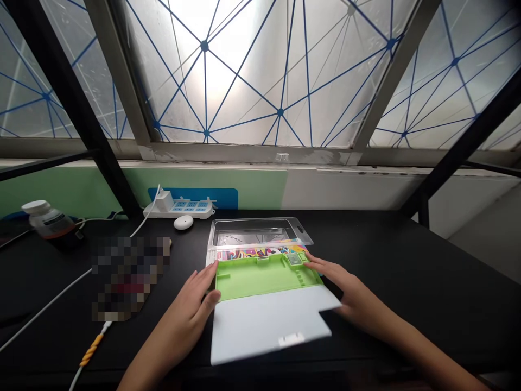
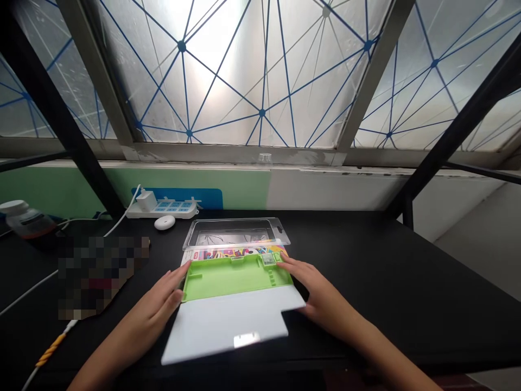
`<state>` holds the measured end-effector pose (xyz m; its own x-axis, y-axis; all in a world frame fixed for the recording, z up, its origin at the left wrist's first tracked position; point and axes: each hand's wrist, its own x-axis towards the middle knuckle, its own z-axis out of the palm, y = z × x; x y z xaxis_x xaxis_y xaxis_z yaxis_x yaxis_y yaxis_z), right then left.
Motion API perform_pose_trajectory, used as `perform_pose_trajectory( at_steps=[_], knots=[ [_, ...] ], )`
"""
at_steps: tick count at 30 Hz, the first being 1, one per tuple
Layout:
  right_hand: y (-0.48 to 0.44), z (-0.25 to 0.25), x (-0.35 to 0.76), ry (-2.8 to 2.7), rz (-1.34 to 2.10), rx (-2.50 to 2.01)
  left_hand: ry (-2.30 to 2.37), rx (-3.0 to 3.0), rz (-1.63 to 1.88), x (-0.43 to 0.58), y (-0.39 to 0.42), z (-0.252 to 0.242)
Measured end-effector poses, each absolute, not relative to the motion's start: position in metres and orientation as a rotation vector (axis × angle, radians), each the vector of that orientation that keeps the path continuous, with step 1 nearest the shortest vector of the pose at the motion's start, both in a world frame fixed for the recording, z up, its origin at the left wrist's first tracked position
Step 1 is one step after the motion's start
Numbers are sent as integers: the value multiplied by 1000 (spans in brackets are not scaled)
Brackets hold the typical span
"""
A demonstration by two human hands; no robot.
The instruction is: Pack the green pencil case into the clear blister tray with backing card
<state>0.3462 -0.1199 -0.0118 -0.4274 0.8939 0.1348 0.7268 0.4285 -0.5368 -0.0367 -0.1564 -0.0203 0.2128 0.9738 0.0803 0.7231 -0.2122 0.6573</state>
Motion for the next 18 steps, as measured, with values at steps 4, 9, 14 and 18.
perform_pose_trajectory(
  at_steps=[4, 9, 14, 18],
  knots=[
    [-115, -9, 341, -2089, 509, -1432, 1535, 1914, 831, -43, -159, -25],
    [-120, -18, 337, -2240, 439, -1374, 1518, 1917, 844, -42, -156, -30],
    [-122, -14, 336, -2207, 356, -1277, 1586, 1941, 936, -25, -154, -11],
    [-93, 17, 328, -2099, 362, -1242, 1661, 2063, 1065, -7, -124, 28]
  ],
)
